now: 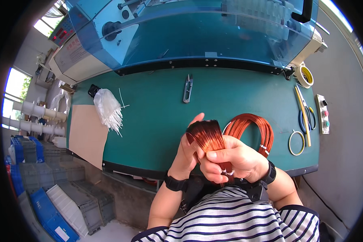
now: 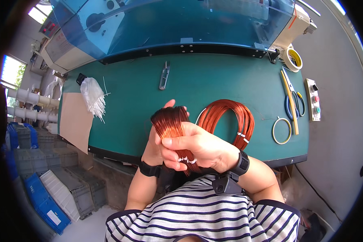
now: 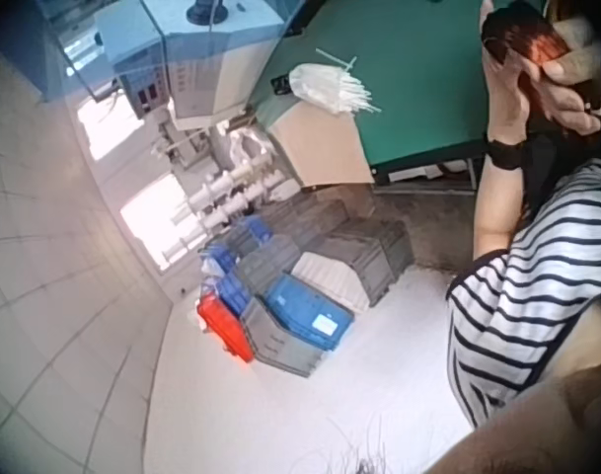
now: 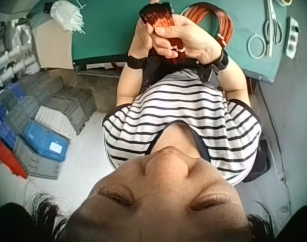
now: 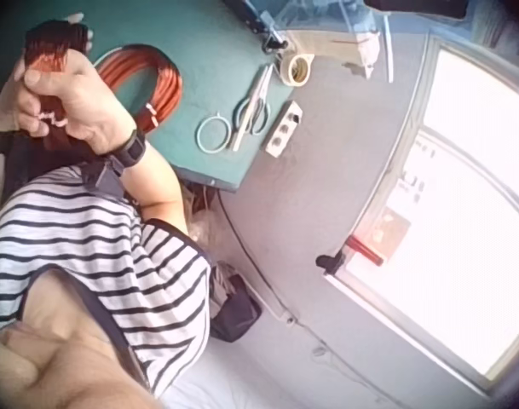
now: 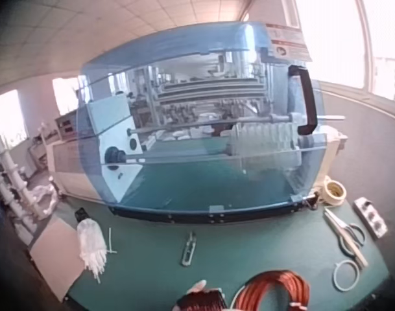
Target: Assembling and securing copper wire coils using an industrial winding machine.
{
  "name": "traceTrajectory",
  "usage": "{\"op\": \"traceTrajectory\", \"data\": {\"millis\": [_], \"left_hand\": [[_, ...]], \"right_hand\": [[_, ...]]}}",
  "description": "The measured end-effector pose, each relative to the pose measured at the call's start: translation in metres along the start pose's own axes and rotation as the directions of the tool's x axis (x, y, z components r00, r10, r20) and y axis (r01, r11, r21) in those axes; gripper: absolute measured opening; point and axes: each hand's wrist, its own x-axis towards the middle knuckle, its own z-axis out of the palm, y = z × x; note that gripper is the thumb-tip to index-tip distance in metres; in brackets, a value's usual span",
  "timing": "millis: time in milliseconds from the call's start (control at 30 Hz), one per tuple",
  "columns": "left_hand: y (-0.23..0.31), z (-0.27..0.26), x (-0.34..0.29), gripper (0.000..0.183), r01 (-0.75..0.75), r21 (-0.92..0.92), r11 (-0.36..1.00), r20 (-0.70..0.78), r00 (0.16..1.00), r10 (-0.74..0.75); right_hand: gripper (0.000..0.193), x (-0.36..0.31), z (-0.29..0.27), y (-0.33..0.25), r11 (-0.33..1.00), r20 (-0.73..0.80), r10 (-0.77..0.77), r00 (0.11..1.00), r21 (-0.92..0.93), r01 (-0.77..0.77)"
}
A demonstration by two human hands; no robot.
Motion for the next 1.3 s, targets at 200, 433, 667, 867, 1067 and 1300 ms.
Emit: {"op": "traceTrajectory", "data": {"millis": [200, 433, 667, 867, 1067, 1300], "left_hand": [[0.010, -0.004, 0.016, 0.022, 0.256, 0.116, 0.960, 0.002, 0.966, -0.258], [0.009, 0.013, 0.024, 0.025, 0.356, 0.321, 0.878, -0.171, 0.933, -0.316], [0.011, 0.011, 0.026, 0.029, 0.316, 0.354, 0.880, -0.191, 0.946, -0.263], [0.004, 0.012, 0.026, 0.035, 0.234, 0.384, 0.893, -0.222, 0.962, -0.157], [0.003, 0.012, 0.025, 0.038, 0.153, 0.423, 0.893, -0.252, 0.967, -0.046], [-0.008, 0.007, 0.017, 0.045, -0.074, 0.638, 0.766, -0.145, 0.966, 0.213]], "right_hand": [[0.039, -0.024, -0.046, -0.004, 0.885, -0.290, -0.389, 0.874, -0.379, 0.269], [0.050, -0.009, -0.067, 0.015, 0.718, -0.527, -0.570, 0.631, -0.692, 0.071], [0.044, 0.014, -0.068, 0.015, 0.695, -0.531, -0.612, 0.585, -0.714, 0.079], [0.040, 0.029, -0.064, 0.012, 0.739, -0.532, -0.604, 0.594, -0.654, 0.165], [0.031, 0.029, -0.069, 0.014, 0.687, -0.557, -0.637, 0.534, -0.724, 0.065], [0.022, 0.018, -0.076, 0.005, 0.718, -0.590, -0.635, 0.498, -0.689, 0.098]]}}
